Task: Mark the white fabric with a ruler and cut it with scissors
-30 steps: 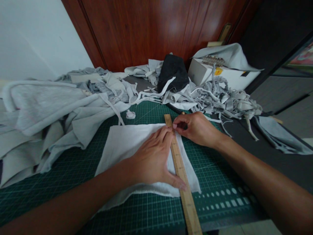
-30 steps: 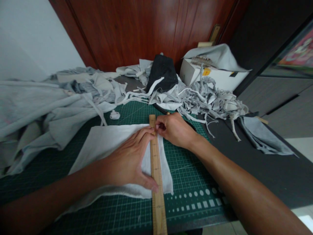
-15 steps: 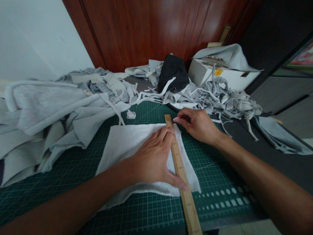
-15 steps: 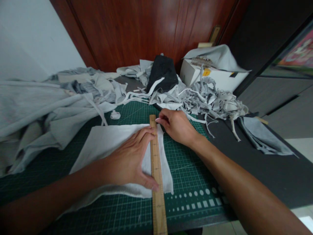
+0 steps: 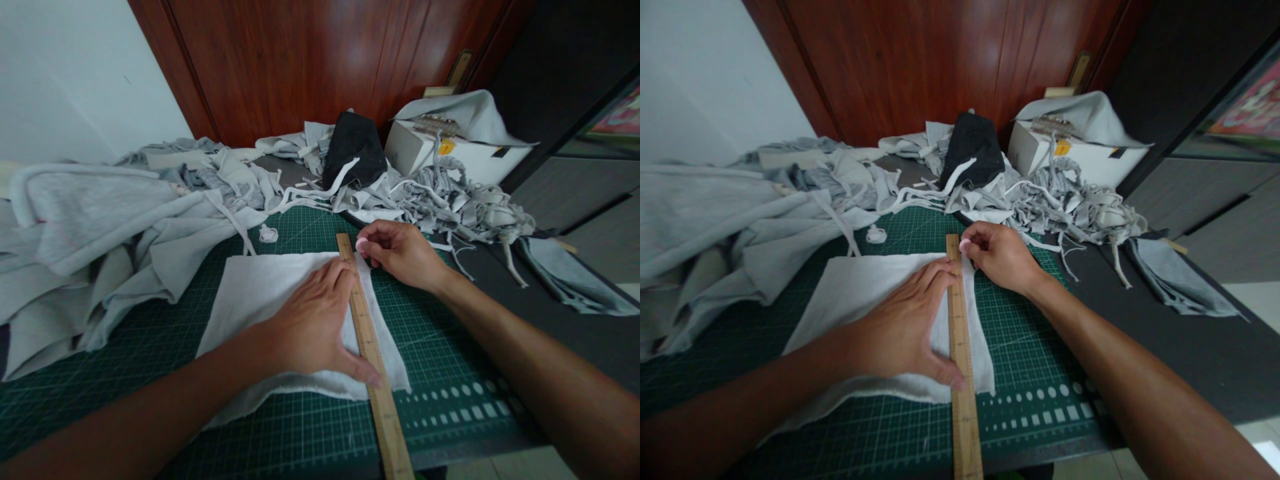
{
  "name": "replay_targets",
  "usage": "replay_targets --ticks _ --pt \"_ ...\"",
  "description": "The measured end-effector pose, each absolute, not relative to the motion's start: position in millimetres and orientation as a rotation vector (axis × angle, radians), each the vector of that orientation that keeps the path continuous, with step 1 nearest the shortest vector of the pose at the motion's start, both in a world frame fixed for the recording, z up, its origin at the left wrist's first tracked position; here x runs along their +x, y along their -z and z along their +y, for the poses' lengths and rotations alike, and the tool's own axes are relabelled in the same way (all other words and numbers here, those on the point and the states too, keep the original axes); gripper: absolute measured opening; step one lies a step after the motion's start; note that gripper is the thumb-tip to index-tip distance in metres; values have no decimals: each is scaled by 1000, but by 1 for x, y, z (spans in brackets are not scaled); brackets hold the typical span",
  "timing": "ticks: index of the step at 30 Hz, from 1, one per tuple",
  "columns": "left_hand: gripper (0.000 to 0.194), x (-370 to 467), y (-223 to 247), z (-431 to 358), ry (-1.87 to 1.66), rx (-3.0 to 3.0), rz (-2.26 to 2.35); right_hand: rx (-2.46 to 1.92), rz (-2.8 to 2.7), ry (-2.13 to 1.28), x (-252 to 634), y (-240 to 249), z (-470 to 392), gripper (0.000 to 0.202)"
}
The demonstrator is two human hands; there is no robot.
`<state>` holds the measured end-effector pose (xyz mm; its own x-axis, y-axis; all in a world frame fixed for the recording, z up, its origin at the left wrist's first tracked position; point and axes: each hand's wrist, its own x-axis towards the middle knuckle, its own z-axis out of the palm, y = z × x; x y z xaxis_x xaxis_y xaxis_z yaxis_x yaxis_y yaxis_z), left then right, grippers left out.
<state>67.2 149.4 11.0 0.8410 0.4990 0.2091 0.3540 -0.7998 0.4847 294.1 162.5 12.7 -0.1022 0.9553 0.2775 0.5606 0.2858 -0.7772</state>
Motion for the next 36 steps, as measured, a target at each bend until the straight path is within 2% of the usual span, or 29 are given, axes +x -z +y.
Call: replay_targets --ticks 4,9,20,36 --pt "109 68 -11 149 -431 2585 648 -1422 -1822 -603 295 -14 160 16" --pt "118 67 -11 149 -380 2605 661 -1489 -1874 -645 291 -19 155 1" --pt "109 68 -13 148 -399 2604 668 -1594 -1958 -538 280 -24 151 10" --pt "111 67 -11 146 -412 2648 686 -1638 -2017 -424 269 -28 135 17"
